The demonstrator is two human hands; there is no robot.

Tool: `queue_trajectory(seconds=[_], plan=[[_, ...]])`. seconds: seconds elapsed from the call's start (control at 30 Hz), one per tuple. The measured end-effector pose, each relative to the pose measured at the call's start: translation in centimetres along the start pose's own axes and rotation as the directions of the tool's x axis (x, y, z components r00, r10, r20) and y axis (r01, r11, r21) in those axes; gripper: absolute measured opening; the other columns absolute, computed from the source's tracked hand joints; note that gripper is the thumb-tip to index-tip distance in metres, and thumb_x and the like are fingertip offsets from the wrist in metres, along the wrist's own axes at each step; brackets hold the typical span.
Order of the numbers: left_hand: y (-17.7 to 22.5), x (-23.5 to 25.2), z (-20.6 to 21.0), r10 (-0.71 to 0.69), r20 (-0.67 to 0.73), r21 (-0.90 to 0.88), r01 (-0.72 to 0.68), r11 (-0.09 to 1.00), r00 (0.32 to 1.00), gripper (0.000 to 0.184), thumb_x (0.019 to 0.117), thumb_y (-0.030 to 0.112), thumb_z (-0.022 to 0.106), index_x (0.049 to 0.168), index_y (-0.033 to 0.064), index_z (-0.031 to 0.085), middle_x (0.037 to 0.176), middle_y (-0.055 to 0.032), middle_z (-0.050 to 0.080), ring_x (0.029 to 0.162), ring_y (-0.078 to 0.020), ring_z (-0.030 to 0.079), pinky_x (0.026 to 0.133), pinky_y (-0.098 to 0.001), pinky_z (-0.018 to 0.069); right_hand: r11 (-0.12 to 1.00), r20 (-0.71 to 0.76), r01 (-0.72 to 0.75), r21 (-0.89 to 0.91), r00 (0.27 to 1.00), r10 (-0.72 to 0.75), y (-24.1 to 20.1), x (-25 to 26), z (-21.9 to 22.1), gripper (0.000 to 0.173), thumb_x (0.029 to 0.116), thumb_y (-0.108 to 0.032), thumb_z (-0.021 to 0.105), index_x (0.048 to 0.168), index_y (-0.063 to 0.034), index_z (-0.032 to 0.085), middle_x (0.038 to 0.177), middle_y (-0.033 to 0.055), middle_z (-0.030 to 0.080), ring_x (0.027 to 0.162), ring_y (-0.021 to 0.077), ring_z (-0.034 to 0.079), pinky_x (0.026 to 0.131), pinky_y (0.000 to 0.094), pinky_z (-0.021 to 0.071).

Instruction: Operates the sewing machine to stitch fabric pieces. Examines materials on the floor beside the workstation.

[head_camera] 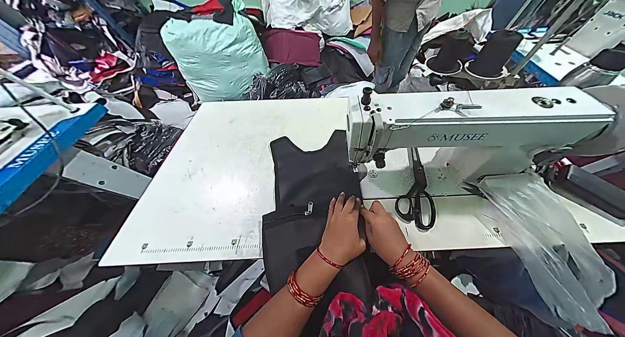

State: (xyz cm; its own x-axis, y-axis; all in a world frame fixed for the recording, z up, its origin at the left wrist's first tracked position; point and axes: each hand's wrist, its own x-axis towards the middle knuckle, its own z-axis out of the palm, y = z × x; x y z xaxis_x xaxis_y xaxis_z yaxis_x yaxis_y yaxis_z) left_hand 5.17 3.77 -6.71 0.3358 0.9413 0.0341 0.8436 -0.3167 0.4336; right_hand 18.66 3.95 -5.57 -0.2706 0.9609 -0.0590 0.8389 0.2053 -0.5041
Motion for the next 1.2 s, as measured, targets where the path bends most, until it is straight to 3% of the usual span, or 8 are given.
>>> queue_trajectory(seconds=[0.13, 0.27, 0.4, 0.63, 0.8, 1.0, 1.13, 1.2], plan=[[0.1, -0.1, 0.2, -0.012, -0.003, -0.001, 0.012, 1.0, 1.0, 0.065, 0.0765, 0.02, 0.073, 0.138, -0.0011, 0.062, 0.149, -0.0188, 0.055, 0.146, -0.0454, 0.039, 0.119, -0.0625, 0.0279, 1.0, 0.034, -0.012, 0.01, 0.999, 0.011, 0.1, 0.1, -0.2, 0.032, 0.1014, -0.002, 0.046, 0.122, 0.0044, 0.07, 0.112, 0.0252, 0.062, 0.094, 0.0341, 0.067, 0.084, 0.0421, 0.057], [0.1, -0.4, 1.1, 0.001, -0.099, -0.036, -0.005, 0.999, 0.995, 0.063, 0.0753, 0.018, 0.072, 0.134, -0.0031, 0.064, 0.147, -0.0209, 0.056, 0.144, -0.0458, 0.043, 0.118, -0.0612, 0.0316, 0.997, 0.057, -0.04, 0.059, 0.998, 0.036, 0.3, 0.0, -0.6, 0.035, 0.1011, -0.003, 0.046, 0.127, 0.0023, 0.069, 0.114, 0.025, 0.062, 0.096, 0.0331, 0.067, 0.085, 0.042, 0.0559], [0.4, -0.4, 0.9, -0.032, -0.044, -0.042, 0.03, 0.999, 0.999, 0.059, 0.0805, 0.018, 0.069, 0.135, -0.0036, 0.063, 0.152, -0.0207, 0.051, 0.147, -0.0446, 0.038, 0.12, -0.0586, 0.028, 0.995, 0.075, -0.057, 0.081, 0.996, 0.05, 0.4, 0.0, -0.8, 0.037, 0.1005, -0.003, 0.047, 0.131, 0.0017, 0.067, 0.116, 0.0248, 0.062, 0.099, 0.0329, 0.066, 0.089, 0.0418, 0.0546], [0.4, -0.2, 1.0, -0.024, -0.059, -0.032, 0.022, 0.999, 0.998, 0.054, 0.0839, 0.018, 0.064, 0.134, -0.0024, 0.065, 0.149, -0.0192, 0.055, 0.146, -0.0451, 0.04, 0.12, -0.0595, 0.0285, 0.993, 0.124, -0.075, 0.09, 0.99, 0.064, 0.5, 0.2, -1.3, 0.039, 0.1018, -0.004, 0.046, 0.135, -0.0003, 0.065, 0.121, 0.025, 0.061, 0.104, 0.0335, 0.065, 0.093, 0.0421, 0.0531], [0.1, -0.3, 1.1, -0.019, -0.072, -0.069, 0.014, 0.998, 0.997, 0.051, 0.0897, 0.02, 0.06, 0.134, -0.0051, 0.063, 0.148, -0.0213, 0.055, 0.145, -0.0445, 0.041, 0.121, -0.0582, 0.0279, 0.971, 0.079, -0.132, 0.2, 0.99, 0.119, 1.1, -0.3, -0.9, 0.042, 0.1009, -0.007, 0.053, 0.142, -0.0009, 0.059, 0.12, 0.0241, 0.064, 0.105, 0.0314, 0.066, 0.096, 0.041, 0.0522], [0.5, 0.1, 0.2, -0.059, 0.027, -0.032, 0.06, 0.998, 0.998, 0.051, 0.0958, 0.022, 0.055, 0.139, -0.0035, 0.06, 0.154, -0.0197, 0.05, 0.149, -0.0416, 0.036, 0.123, -0.0554, 0.0245, 0.955, 0.058, -0.157, 0.252, 0.987, 0.147, 1.8, -1.1, -1.1, 0.048, 0.0997, -0.006, 0.055, 0.148, -0.0037, 0.053, 0.115, 0.0201, 0.067, 0.096, 0.0269, 0.067, 0.091, 0.0374, 0.0533], [0.4, 0.2, 0.2, -0.056, 0.081, -0.001, 0.056, 0.998, 0.995, 0.048, 0.0984, 0.021, 0.056, 0.14, -0.0032, 0.059, 0.155, -0.0211, 0.047, 0.149, -0.0422, 0.034, 0.122, -0.0571, 0.0244, 0.98, -0.101, -0.116, 0.163, 0.986, 0.133, 3.2, -3.5, -1.4, 0.044, 0.0995, -0.007, 0.058, 0.143, -0.0023, 0.057, 0.127, 0.026, 0.061, 0.103, 0.0344, 0.067, 0.092, 0.0447, 0.0551], [0.2, 0.1, 0.4, -0.016, 0.041, 0.014, 0.015, 1.0, 0.999, 0.049, 0.0929, 0.018, 0.06, 0.136, -0.0053, 0.061, 0.151, -0.0236, 0.05, 0.146, -0.0452, 0.039, 0.12, -0.0596, 0.0281, 0.979, -0.274, 0.005, 0.203, 0.96, 0.052, 4.0, -5.7, -0.7, 0.033, 0.0959, -0.004, 0.062, 0.129, 0.0017, 0.066, 0.117, 0.0264, 0.063, 0.093, 0.0354, 0.067, 0.082, 0.0462, 0.057]])
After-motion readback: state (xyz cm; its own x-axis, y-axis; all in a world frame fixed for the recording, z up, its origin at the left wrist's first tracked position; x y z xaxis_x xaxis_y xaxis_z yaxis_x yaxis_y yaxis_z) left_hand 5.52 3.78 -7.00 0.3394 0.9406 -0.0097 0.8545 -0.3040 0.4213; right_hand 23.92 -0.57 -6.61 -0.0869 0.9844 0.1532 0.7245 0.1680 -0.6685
